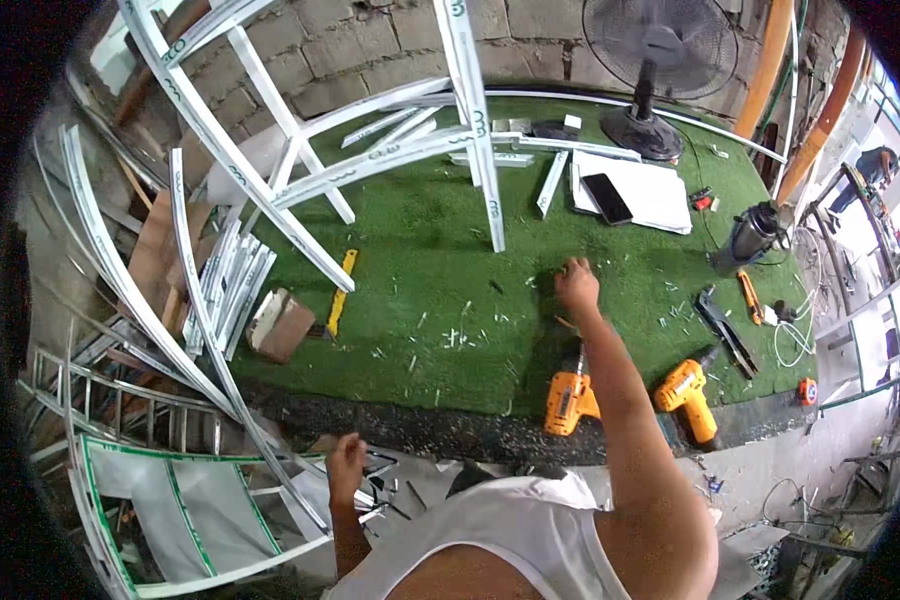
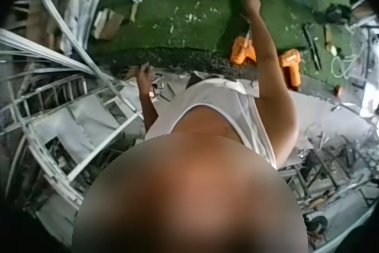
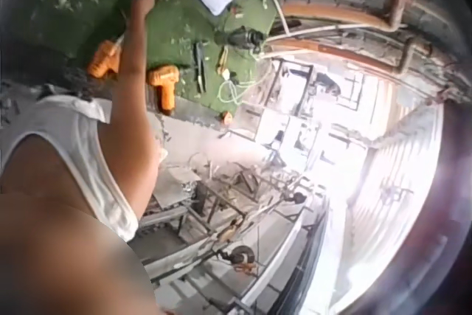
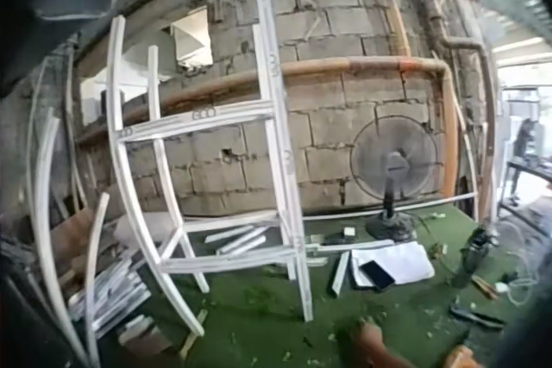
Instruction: Assembling white metal profiles using a drill, file, and riveter on a workbench.
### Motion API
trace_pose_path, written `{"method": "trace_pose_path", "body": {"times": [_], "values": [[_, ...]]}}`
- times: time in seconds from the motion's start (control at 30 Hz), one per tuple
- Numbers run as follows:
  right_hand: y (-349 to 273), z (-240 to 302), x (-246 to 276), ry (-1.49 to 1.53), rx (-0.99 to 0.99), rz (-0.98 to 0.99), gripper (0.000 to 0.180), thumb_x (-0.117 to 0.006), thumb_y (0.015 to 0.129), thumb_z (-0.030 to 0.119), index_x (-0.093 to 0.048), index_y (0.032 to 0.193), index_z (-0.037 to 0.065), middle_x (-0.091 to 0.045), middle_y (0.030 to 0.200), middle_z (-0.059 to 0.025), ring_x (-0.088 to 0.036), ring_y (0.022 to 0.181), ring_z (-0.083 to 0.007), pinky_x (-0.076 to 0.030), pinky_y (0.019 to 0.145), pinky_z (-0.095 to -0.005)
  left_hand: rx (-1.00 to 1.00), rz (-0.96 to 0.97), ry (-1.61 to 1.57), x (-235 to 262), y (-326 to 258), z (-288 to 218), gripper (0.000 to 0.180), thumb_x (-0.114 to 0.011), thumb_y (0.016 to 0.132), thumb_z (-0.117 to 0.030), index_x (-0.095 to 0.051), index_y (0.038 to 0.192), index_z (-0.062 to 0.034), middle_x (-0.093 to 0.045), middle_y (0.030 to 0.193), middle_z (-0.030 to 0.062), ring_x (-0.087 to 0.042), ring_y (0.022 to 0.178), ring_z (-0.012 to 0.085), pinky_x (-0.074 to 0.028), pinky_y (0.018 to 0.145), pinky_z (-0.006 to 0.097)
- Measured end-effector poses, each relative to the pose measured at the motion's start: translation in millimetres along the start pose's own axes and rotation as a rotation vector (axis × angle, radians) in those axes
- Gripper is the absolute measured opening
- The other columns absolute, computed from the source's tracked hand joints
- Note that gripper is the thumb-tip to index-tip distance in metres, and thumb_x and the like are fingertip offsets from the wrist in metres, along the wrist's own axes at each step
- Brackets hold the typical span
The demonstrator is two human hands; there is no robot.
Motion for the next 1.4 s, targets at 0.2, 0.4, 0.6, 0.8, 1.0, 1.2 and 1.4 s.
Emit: {"method": "trace_pose_path", "body": {"times": [0.2,0.4,0.6,0.8,1.0,1.2,1.4], "values": [[-0.8,0.6,-12.6,-0.267,-0.101,0.061,0.025,-0.061,0.074,0.022,-0.056,0.094,0.009,-0.057,0.095,-0.0131,-0.059,0.076,-0.0363,-0.049,0.059,-0.0447,-0.398,0.072,-0.014,-5.1,181.4,-125.8,0.025,-0.063,0.084,-0.013,-0.062,0.107,-0.0018,-0.066,0.092,0.0081,-0.062,0.08,0.0219,-0.049,0.07,0.032],[0.4,15.0,-7.1,-0.369,-0.068,-0.003,0.027,-0.06,0.076,0.026,-0.057,0.097,0.01,-0.056,0.097,-0.0131,-0.058,0.08,-0.0364,-0.049,0.061,-0.0454,-0.559,-0.694,-0.553,98.0,304.3,-170.8,0.058,-0.066,0.08,-0.012,-0.042,0.13,0.0021,-0.047,0.129,0.0183,-0.047,0.117,0.0308,-0.035,0.103,0.041],[3.9,18.9,-6.7,-0.351,-0.201,0.147,0.032,-0.064,0.074,0.029,-0.057,0.099,0.01,-0.055,0.101,-0.013,-0.058,0.085,-0.035,-0.049,0.065,-0.0444,-0.513,-0.39,-0.799,161.7,411.1,-254.4,0.031,-0.065,0.082,-0.012,-0.057,0.106,0.0055,-0.063,0.087,0.0121,-0.057,0.068,0.0178,-0.047,0.065,0.028],[9.4,22.8,-2.0,-0.344,-0.194,0.076,0.035,-0.065,0.074,0.033,-0.058,0.101,0.011,-0.056,0.104,-0.012,-0.057,0.086,-0.0342,-0.049,0.067,-0.0436,-0.513,-0.678,-0.766,198.9,444.3,-268.0,0.017,-0.063,0.083,-0.013,-0.061,0.077,0.0025,-0.056,0.058,0.0059,-0.047,0.046,0.0125,-0.04,0.048,0.023],[-1.2,18.2,-5.7,-0.336,-0.265,0.094,0.036,-0.066,0.074,0.034,-0.059,0.102,0.012,-0.056,0.106,-0.0116,-0.057,0.088,-0.0336,-0.05,0.069,-0.0428,-0.487,-0.947,-0.405,258.6,468.4,-257.2,0.028,-0.063,0.084,-0.02,-0.058,0.069,0.0032,-0.056,0.054,0.0064,-0.051,0.046,0.0166,-0.042,0.049,0.025],[0.1,20.2,-7.4,-0.367,-0.268,0.036,0.036,-0.066,0.075,0.034,-0.059,0.101,0.011,-0.057,0.104,-0.0112,-0.057,0.089,-0.0333,-0.049,0.071,-0.0429,-0.413,-1.178,-0.173,260.7,513.9,-218.6,0.032,-0.066,0.084,-0.025,-0.062,0.072,0.0043,-0.06,0.057,0.0086,-0.055,0.048,0.02,-0.046,0.049,0.032],[17.4,47.8,6.1,-0.411,-0.115,-0.018,0.045,-0.066,0.074,0.032,-0.059,0.113,0.012,-0.057,0.115,-0.01,-0.054,0.099,-0.0326,-0.041,0.089,-0.0432,0.5,-1.193,-0.185,293.3,538.2,-206.4,0.043,-0.067,0.081,-0.037,-0.066,0.085,0.0055,-0.065,0.067,0.0134,-0.06,0.055,0.0226,-0.048,0.052,0.032]]}}
Point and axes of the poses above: each hand's wrist, its own y-axis towards the middle knuckle, its own x-axis out of the back of the hand, z = x × y, the point moved 7 cm from there along y, towards the middle knuckle
